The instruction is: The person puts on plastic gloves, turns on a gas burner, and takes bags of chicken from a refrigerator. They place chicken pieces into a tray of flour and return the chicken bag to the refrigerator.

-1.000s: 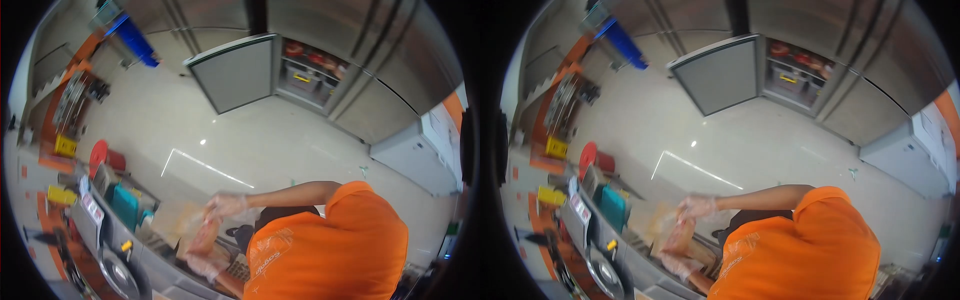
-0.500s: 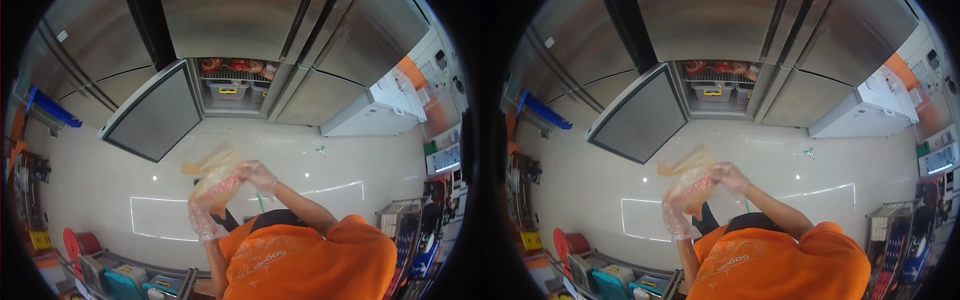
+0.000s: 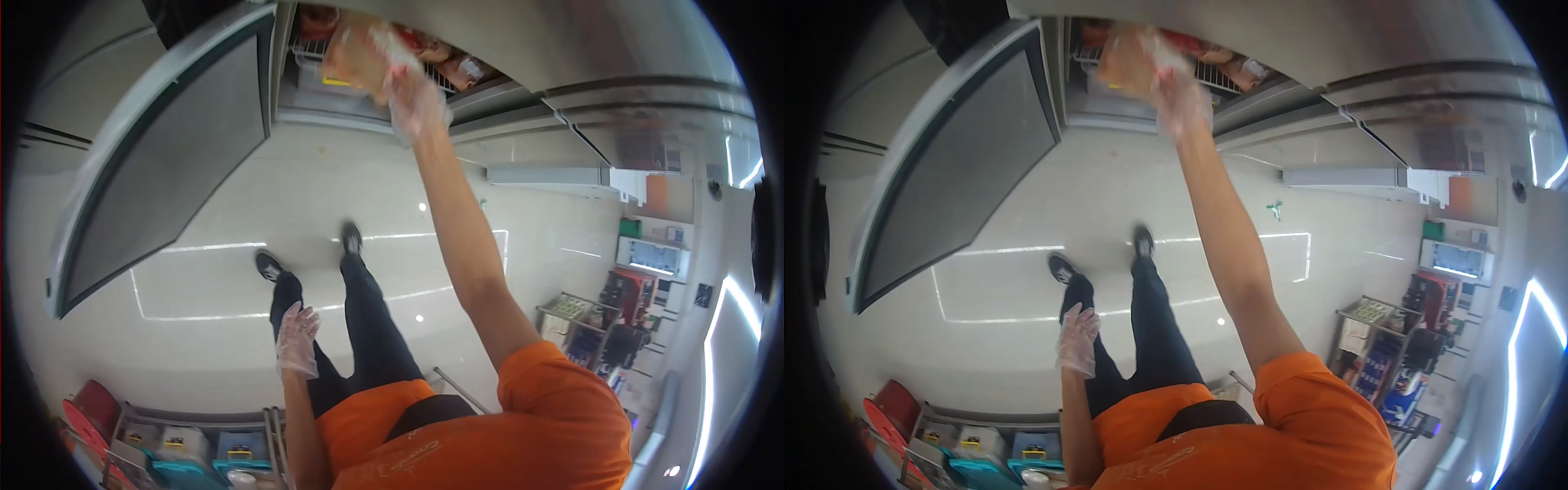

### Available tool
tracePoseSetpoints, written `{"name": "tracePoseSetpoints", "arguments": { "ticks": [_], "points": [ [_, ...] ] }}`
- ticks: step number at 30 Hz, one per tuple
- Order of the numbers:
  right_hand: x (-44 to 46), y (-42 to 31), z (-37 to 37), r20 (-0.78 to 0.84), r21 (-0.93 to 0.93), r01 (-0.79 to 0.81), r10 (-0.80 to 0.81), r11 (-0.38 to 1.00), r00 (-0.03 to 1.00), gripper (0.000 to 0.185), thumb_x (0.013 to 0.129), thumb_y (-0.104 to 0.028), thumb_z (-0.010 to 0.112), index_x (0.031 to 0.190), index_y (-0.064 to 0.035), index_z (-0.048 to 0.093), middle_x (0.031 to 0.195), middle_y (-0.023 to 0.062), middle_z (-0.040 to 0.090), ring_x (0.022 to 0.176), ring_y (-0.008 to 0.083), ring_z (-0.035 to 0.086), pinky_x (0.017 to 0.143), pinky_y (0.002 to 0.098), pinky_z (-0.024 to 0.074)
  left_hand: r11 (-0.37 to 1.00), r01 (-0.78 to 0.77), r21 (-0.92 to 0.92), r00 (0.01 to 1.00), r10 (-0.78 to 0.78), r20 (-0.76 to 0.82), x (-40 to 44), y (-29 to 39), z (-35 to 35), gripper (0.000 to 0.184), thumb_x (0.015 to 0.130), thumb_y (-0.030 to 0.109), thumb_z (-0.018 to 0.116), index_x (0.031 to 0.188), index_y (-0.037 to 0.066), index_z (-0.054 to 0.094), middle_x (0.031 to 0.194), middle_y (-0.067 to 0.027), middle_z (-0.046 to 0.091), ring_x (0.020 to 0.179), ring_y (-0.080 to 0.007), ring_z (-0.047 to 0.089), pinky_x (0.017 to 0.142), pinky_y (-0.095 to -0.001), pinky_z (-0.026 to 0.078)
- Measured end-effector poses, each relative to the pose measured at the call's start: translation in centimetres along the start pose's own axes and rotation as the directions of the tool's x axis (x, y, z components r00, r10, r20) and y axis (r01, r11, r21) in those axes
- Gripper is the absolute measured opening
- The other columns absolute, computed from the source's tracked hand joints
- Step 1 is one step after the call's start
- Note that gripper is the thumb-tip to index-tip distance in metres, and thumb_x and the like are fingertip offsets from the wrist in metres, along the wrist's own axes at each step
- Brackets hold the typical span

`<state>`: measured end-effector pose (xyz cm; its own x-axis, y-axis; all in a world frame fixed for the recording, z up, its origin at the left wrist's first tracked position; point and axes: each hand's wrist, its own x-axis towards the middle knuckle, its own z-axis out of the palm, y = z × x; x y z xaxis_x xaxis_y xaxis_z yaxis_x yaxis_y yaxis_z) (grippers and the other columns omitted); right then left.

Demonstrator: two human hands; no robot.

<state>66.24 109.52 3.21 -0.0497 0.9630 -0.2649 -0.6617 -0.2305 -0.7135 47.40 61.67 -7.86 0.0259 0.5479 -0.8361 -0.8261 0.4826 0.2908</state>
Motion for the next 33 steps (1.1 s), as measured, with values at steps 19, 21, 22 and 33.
{"name": "tracePoseSetpoints", "arguments": {
  "ticks": [19, 21, 22, 33],
  "points": [
    [29.6, -8.5, -11.0, 0.081, -0.592, 0.049, -0.001, 0.804, 0.997, 0.022, 0.093, -0.018, 0.062, 0.111, -0.0058, 0.058, 0.104, 0.0091, 0.063, 0.092, 0.0186, 0.064, 0.079, 0.0288, 0.0547, 0.808, 0.068, -0.585, 0.978, -0.17, -0.12, 7.1, -13.0, 9.7, 0.052, 0.1, 0.039, 0.052, 0.14, 0.006, 0.043, 0.115, -0.0099, 0.059, 0.088, -0.0172, 0.058, 0.082, -0.0321, 0.055],
    [30.2, -9.5, -12.3, 0.057, -0.639, 0.047, -0.013, 0.768, 0.998, 0.023, 0.093, -0.018, 0.062, 0.112, -0.0057, 0.057, 0.105, 0.0093, 0.063, 0.093, 0.0188, 0.064, 0.08, 0.029, 0.0547, 0.789, 0.045, -0.613, 0.972, -0.176, -0.155, 7.4, -14.1, 9.7, 0.052, 0.1, 0.039, 0.052, 0.14, 0.006, 0.043, 0.114, -0.0104, 0.059, 0.088, -0.0174, 0.058, 0.08, -0.0321, 0.055],
    [30.3, -10.1, -12.8, 0.045, -0.655, 0.042, -0.017, 0.755, 0.999, 0.024, 0.093, -0.018, 0.062, 0.112, -0.0057, 0.057, 0.105, 0.0093, 0.063, 0.093, 0.0189, 0.064, 0.08, 0.0291, 0.0547, 0.776, 0.018, -0.63, 0.965, -0.178, -0.191, 7.4, -14.4, 9.7, 0.052, 0.1, 0.039, 0.052, 0.14, 0.006, 0.043, 0.113, -0.0108, 0.059, 0.087, -0.0176, 0.058, 0.079, -0.0321, 0.056],
    [32.2, -12.6, -14.2, 0.032, -0.718, 0.053, -0.043, 0.694, 0.999, 0.03, 0.092, -0.019, 0.063, 0.117, -0.0051, 0.055, 0.109, 0.0101, 0.062, 0.096, 0.02, 0.063, 0.081, 0.0302, 0.0546, 0.868, 0.071, -0.492, 0.944, -0.218, -0.249, 7.6, -15.0, 10.1, 0.054, 0.098, 0.045, 0.053, 0.14, 0.013, 0.045, 0.118, -0.0069, 0.054, 0.097, -0.0168, 0.052, 0.091, -0.034, 0.045]
  ]
}}
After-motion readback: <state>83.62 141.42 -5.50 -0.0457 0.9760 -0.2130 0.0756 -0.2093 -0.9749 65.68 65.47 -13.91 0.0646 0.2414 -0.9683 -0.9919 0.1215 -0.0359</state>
